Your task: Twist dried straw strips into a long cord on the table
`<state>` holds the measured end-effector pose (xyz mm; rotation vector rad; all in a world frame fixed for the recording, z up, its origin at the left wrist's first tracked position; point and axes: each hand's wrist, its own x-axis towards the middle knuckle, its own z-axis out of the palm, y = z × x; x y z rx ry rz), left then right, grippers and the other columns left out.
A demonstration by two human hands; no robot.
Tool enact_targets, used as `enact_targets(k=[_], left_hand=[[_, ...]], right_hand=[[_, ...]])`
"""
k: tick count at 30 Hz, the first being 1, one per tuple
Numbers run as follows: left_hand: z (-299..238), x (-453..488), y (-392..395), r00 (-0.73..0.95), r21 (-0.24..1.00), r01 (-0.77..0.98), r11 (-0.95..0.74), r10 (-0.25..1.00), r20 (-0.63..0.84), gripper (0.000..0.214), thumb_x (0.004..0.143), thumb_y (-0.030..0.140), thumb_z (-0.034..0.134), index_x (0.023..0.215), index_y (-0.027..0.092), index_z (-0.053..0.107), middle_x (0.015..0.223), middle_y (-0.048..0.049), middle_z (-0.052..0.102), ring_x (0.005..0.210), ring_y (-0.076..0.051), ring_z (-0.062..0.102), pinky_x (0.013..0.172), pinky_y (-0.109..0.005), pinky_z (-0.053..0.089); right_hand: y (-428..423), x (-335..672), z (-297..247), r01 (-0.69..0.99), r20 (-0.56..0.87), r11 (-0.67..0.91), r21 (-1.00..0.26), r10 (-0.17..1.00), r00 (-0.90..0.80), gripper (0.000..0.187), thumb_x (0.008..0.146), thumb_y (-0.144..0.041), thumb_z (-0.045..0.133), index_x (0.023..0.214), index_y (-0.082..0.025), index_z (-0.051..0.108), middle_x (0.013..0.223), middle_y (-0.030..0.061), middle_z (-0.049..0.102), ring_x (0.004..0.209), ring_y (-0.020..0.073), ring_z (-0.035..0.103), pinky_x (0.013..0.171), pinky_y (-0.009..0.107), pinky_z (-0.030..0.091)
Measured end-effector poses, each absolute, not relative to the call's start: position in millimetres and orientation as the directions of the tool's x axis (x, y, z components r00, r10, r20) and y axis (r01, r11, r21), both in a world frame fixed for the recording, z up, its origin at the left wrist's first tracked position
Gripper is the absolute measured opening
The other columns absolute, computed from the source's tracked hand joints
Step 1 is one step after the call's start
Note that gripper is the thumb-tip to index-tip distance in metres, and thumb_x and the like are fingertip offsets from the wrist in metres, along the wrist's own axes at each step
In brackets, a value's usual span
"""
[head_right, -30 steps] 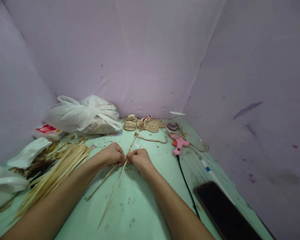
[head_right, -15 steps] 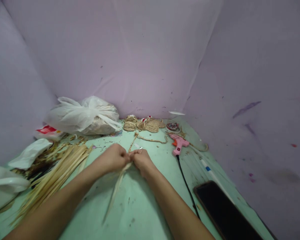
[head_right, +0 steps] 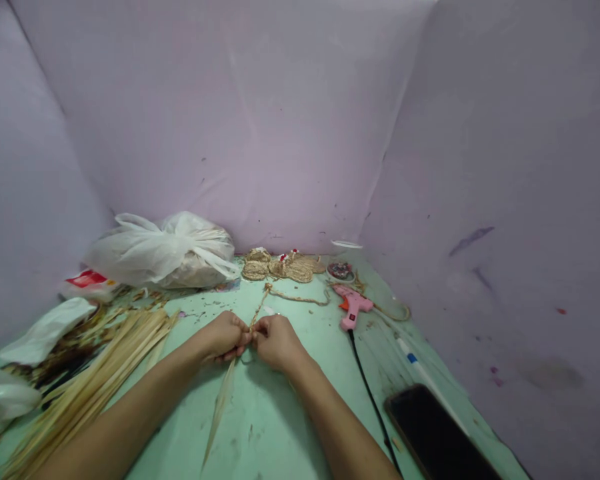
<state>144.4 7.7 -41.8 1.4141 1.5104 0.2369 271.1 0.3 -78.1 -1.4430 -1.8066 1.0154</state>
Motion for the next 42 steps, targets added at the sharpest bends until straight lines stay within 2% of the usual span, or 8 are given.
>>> enact_targets(k=[6, 13, 20, 23, 26, 30, 34, 42], left_hand=[[-61, 147, 10, 0.117, 0.628, 0.778, 0.017, 0.978, -0.171, 0.012, 0.049, 0.013, 0.048, 0.039, 0.014, 0.043, 0.033, 0.0057, 0.024, 0.037, -0.006, 0.027, 0.039, -0.022, 0.015], [-51, 154, 3, 0.144, 0.802, 0.543, 0.248, 0.914, -0.379, 0.013, 0.048, 0.013, 0.044, 0.037, 0.016, 0.038, 0.028, 0.0055, 0.027, 0.03, -0.005, 0.021, 0.035, -0.021, 0.013], [-45, 152, 2, 0.15, 0.798, 0.385, 0.463, 0.822, -0.549, 0.012, 0.047, 0.012, 0.038, 0.037, 0.018, 0.033, 0.024, 0.0043, 0.024, 0.025, -0.005, 0.02, 0.033, -0.02, 0.01], [-48, 144, 6, 0.269, 0.825, 0.416, 0.382, 0.815, -0.513, 0.008, 0.047, 0.012, 0.04, 0.041, 0.016, 0.037, 0.028, 0.0058, 0.026, 0.027, -0.004, 0.018, 0.033, -0.019, 0.009], [-49, 134, 12, 0.389, 0.849, 0.438, 0.295, 0.789, -0.475, 0.005, 0.049, 0.016, 0.045, 0.046, 0.015, 0.041, 0.034, 0.0057, 0.032, 0.028, -0.003, 0.02, 0.033, -0.019, 0.008], [-48, 127, 17, 0.471, 0.876, 0.404, 0.264, 0.76, -0.447, 0.009, 0.053, 0.022, 0.048, 0.049, 0.016, 0.043, 0.036, 0.0063, 0.033, 0.029, -0.003, 0.02, 0.033, -0.02, 0.008], [-45, 128, 16, 0.468, 0.875, 0.417, 0.245, 0.768, -0.438, 0.009, 0.053, 0.021, 0.048, 0.049, 0.016, 0.043, 0.034, 0.0065, 0.032, 0.029, -0.004, 0.021, 0.033, -0.02, 0.009], [-40, 134, 12, 0.441, 0.828, 0.547, 0.125, 0.797, -0.412, 0.007, 0.051, 0.015, 0.044, 0.045, 0.014, 0.048, 0.033, 0.0055, 0.033, 0.033, -0.004, 0.022, 0.037, -0.02, 0.016]], right_hand=[[-15, 271, -60, 0.862, 0.095, 0.233, -0.451, 0.972, -0.213, 0.017, 0.064, -0.013, 0.048, 0.07, -0.016, 0.063, 0.069, 0.0076, 0.065, 0.064, 0.0151, 0.054, 0.052, 0.023, 0.028], [-28, 263, -36, 0.954, -0.004, 0.047, -0.296, 0.999, -0.05, 0.015, 0.064, -0.022, 0.054, 0.069, -0.015, 0.066, 0.071, 0.0139, 0.065, 0.065, 0.0216, 0.058, 0.05, 0.027, 0.028], [-47, 239, -29, 0.956, -0.012, 0.13, -0.263, 0.99, -0.138, 0.019, 0.065, -0.017, 0.052, 0.075, -0.015, 0.067, 0.072, 0.0138, 0.065, 0.064, 0.0217, 0.058, 0.053, 0.028, 0.032], [-46, 243, -27, 0.941, -0.023, 0.146, -0.305, 0.987, -0.16, 0.016, 0.064, -0.017, 0.052, 0.07, -0.015, 0.067, 0.068, 0.0124, 0.064, 0.062, 0.0213, 0.057, 0.052, 0.027, 0.032], [-31, 262, -27, 0.844, -0.074, 0.12, -0.522, 0.98, -0.185, 0.009, 0.061, -0.022, 0.057, 0.059, -0.016, 0.064, 0.058, 0.0066, 0.061, 0.056, 0.0177, 0.054, 0.049, 0.025, 0.032], [-12, 280, -29, 0.414, -0.256, -0.236, -0.879, 0.967, 0.006, 0.009, 0.066, -0.018, 0.053, 0.059, -0.014, 0.056, 0.056, 0.0028, 0.058, 0.051, 0.0109, 0.051, 0.048, 0.021, 0.038], [-14, 268, -33, 0.047, -0.495, -0.496, -0.867, 0.846, -0.199, 0.01, 0.067, -0.01, 0.048, 0.058, -0.013, 0.051, 0.05, 0.0014, 0.053, 0.047, 0.0091, 0.05, 0.048, 0.021, 0.043], [-13, 260, -52, 0.261, -0.399, -0.366, -0.893, 0.913, -0.086, 0.017, 0.06, -0.007, 0.046, 0.045, -0.014, 0.045, 0.033, -0.0071, 0.034, 0.028, 0.0026, 0.02, 0.032, 0.02, 0.01]])
